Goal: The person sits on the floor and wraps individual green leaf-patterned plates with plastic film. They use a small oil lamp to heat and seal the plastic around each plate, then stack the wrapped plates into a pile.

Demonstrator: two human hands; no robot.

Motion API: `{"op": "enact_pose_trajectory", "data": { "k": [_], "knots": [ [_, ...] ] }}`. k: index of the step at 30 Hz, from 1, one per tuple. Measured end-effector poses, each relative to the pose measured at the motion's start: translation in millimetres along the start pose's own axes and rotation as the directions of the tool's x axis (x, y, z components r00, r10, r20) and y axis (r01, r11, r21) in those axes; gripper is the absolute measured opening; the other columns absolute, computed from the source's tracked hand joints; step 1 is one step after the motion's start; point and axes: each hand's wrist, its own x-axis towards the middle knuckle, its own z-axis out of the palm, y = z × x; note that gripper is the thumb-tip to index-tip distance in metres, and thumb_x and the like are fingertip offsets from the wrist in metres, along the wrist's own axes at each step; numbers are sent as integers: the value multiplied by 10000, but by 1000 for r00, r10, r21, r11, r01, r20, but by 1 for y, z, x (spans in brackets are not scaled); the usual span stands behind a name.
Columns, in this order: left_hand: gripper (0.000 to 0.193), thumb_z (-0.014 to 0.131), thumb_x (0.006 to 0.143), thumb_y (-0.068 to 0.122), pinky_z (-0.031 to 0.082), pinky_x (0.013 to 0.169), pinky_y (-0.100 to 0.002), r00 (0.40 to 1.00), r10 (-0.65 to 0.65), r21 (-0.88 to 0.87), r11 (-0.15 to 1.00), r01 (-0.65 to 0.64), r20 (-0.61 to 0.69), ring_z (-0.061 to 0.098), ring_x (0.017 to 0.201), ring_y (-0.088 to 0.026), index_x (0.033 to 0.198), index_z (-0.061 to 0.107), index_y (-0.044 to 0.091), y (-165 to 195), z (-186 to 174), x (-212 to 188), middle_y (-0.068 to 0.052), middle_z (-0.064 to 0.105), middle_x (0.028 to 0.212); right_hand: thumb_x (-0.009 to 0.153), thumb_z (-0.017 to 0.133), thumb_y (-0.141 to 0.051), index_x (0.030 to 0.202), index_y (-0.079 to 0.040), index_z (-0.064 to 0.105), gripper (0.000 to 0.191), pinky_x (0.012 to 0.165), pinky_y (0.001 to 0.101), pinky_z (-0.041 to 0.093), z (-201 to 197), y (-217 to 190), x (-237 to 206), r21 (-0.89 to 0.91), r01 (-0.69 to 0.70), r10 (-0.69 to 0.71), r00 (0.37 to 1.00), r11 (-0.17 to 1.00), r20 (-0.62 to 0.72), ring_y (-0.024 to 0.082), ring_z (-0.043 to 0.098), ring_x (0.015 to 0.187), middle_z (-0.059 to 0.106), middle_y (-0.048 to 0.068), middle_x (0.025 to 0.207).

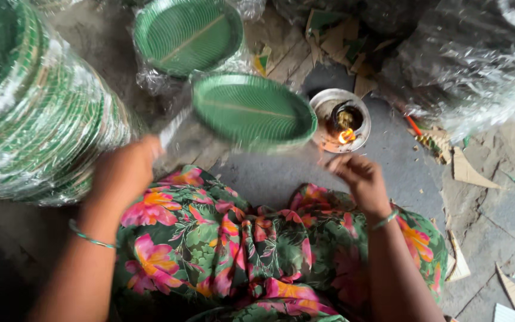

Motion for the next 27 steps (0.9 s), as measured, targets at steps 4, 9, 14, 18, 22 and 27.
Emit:
{"op": "enact_pose_trajectory", "data": {
  "k": [4, 9, 14, 18, 22, 27],
  "knots": [
    [383, 607, 987, 371, 527, 934, -552, 871, -163, 84, 987, 140, 464, 646, 1119, -447, 1257, 613, 99, -22, 90, 17, -227, 645, 1247, 914, 762, -220, 1062, -30, 741, 242, 853, 353, 561, 7, 48, -11, -653, -345, 614, 753, 674, 236, 190, 699, 917, 777, 125, 976],
    [806, 767, 846, 527, 462, 996, -556, 986, -160, -322, 937, 137, -47, 533, 1220, -504, 1380, 468, 2, 6, 143, 96, -316, 520, 1330, 830, 869, -325, 1312, 10, 536, 675, 910, 398, 536, 48, 98, 43, -506, -147, 32, 973, 850, -228, 299, 633, 1072, 629, 218, 1187],
    [1232, 1009, 447, 718, 471, 899, -597, 871, -381, -344, 899, 271, -310, 573, 1097, -522, 1164, 510, -151, 33, 188, 107, -353, 565, 1163, 681, 982, -372, 1300, 65, 439, 932, 899, 419, 532, 89, 113, 64, -381, -472, 241, 822, 795, -515, 342, 623, 1048, 603, 253, 1182],
    [619, 891, 700, 590, 458, 627, -359, 589, -169, -397, 591, 702, 790, 559, 649, -172, 883, 672, 40, 25, 190, 106, -25, 606, 706, 817, 841, -327, 1281, -55, 594, 592, 875, 374, 545, 80, 109, 57, -539, -401, 569, 801, 740, 185, 263, 661, 988, 684, 152, 1116],
    [344, 848, 806, 417, 252, 385, -240, 491, 263, -550, 244, 799, 830, 346, 441, -38, 817, 682, 116, 14, 161, 113, 74, 471, 577, 909, 786, -250, 1142, -29, 701, 332, 859, 298, 537, 40, 87, 58, 73, -422, 400, 892, 904, 210, 179, 657, 981, 716, 76, 1059],
    [262, 752, 936, 351, 345, 462, -223, 851, 201, -871, 34, 489, 485, 529, 564, -50, 914, 667, 103, 26, 123, 93, 49, 625, 720, 1065, 665, -283, 880, -5, 576, 346, 558, 313, 416, 2, 63, 63, -55, -348, 352, 920, 936, 174, 156, 485, 673, 560, 74, 800]
  ]
}}
